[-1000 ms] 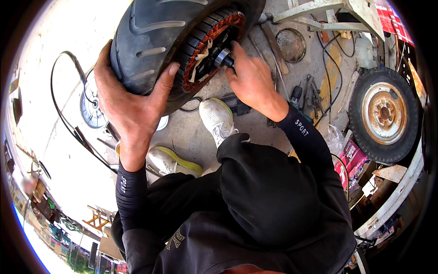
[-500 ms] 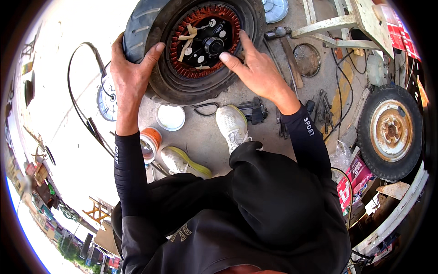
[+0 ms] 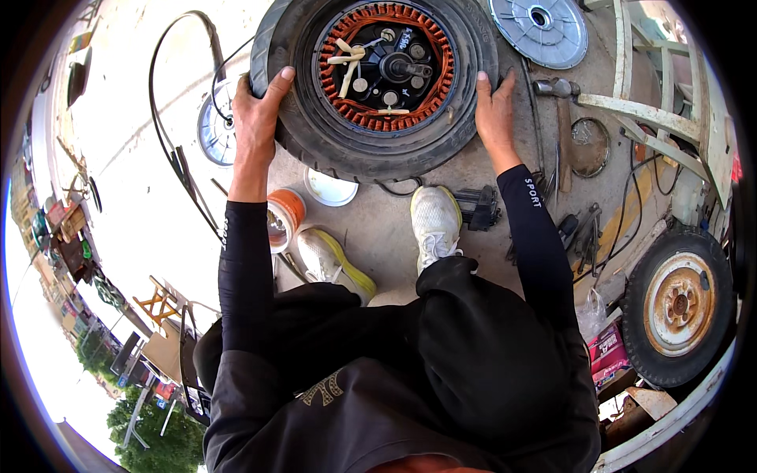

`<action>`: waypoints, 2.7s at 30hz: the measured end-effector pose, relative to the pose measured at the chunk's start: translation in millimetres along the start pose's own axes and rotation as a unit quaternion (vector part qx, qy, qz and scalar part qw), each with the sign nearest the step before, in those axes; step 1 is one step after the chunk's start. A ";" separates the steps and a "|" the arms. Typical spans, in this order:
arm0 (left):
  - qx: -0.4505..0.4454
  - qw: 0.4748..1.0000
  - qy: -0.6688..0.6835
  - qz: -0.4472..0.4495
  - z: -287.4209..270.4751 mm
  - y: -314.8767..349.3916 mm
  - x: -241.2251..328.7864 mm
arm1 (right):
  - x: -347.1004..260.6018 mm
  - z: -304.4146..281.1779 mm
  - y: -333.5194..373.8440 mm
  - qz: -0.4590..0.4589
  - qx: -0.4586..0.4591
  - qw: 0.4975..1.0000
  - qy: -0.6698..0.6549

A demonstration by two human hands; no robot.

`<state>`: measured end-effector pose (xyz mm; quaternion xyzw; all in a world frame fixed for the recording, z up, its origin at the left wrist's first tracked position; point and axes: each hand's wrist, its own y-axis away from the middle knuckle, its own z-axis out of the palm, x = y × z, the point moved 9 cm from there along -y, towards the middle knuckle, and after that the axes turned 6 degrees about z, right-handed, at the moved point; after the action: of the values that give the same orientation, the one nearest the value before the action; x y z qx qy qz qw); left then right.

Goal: The person assembles an electric motor by placing a stator into a tire casing and securing it with pliers. They then apply lubricant to a rotor and insert it into the stator, completing the assembly.

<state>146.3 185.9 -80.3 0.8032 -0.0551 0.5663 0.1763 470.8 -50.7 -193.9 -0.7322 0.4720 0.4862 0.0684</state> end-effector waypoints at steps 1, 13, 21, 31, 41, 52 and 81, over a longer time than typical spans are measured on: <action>0.008 1.000 0.001 -0.011 -2.0 0.7 -4.6 | -0.8 3.5 0.5 0.003 0.004 1.000 -0.010; -0.005 0.999 0.023 -0.042 2.0 -3.3 -2.6 | -9.6 3.1 -1.7 -0.005 0.017 0.999 -0.029; -0.011 0.999 0.024 -0.042 4.4 -3.5 -0.2 | -5.4 3.3 -5.2 -0.006 0.035 0.999 -0.022; -0.143 0.948 0.227 -0.170 0.1 -33.1 -37.3 | -13.1 7.1 -6.4 -0.002 0.028 1.000 0.011; -0.200 0.968 0.137 -0.070 41.9 39.9 73.8 | -125.9 -149.8 54.7 -0.256 0.214 0.943 0.023; -0.423 0.860 0.273 0.084 154.3 153.3 164.7 | -288.5 -120.8 119.0 -0.203 0.048 0.953 0.219; -0.319 0.656 -0.332 0.598 188.1 50.7 66.7 | -250.0 -167.4 104.7 -0.164 0.017 0.986 -0.004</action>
<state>322.7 81.1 -63.0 0.6256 -0.7559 0.1922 0.0146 479.4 -45.1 124.5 -0.7966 0.3538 0.4628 0.1616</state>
